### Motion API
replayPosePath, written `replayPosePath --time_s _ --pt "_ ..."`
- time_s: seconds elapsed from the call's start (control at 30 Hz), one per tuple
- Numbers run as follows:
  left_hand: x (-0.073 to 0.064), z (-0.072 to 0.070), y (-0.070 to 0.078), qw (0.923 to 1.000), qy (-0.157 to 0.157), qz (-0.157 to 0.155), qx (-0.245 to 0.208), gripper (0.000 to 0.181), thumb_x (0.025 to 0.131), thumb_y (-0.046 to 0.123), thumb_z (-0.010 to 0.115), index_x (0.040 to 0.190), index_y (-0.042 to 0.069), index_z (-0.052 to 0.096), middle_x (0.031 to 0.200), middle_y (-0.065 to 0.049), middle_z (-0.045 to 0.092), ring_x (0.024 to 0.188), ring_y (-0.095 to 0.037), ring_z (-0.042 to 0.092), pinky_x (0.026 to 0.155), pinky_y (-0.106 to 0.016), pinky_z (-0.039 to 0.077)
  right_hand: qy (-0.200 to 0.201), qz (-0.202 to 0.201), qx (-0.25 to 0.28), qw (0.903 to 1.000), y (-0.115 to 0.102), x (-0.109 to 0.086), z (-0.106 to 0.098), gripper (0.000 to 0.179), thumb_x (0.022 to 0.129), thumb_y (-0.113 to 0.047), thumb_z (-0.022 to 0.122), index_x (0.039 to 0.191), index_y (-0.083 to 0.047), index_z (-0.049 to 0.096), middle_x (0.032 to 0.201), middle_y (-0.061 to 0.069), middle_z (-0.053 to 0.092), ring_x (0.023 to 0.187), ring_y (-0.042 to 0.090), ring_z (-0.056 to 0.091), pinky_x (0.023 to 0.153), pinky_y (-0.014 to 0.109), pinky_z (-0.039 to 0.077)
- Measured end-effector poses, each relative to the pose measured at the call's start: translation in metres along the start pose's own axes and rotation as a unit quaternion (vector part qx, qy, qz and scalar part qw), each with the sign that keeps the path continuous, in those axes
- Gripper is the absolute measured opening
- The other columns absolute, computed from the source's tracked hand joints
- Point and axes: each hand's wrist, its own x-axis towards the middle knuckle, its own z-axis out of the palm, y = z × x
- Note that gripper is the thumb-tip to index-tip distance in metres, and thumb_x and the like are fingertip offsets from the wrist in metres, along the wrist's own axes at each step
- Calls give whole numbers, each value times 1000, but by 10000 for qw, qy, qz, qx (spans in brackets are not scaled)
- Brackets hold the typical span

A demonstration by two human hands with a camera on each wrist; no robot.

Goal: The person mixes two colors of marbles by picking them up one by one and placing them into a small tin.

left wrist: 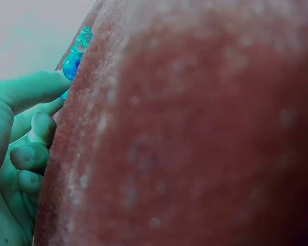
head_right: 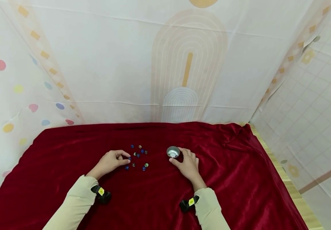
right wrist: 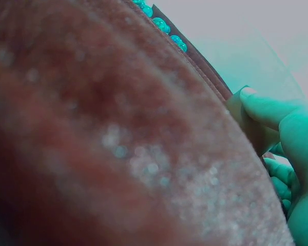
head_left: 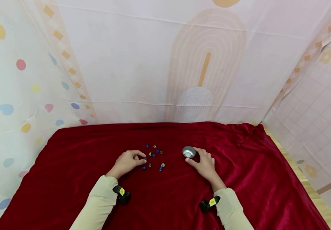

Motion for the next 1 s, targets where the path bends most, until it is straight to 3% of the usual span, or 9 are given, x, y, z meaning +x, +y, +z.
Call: replayPosePath --time_s 0.37,1.0 --pt "-1 1 -1 9999 65 95 63 22 87 29 71 104 15 72 66 1 57 59 -14 47 57 -28 38 11 3 5 10000 2 0 1 62 84 -40 72 137 -13 53 141 11 49 126 33 38 92 44 23" --pt "0 2 -2 9999 94 -30 49 18 87 27 71 102 17 72 65 1 55 58 -15 46 57 -28 37 -76 70 92 9999 0 -1 -1 63 84 -40 72 138 -14 51 142 9 47 127 30 36 93 43 21"
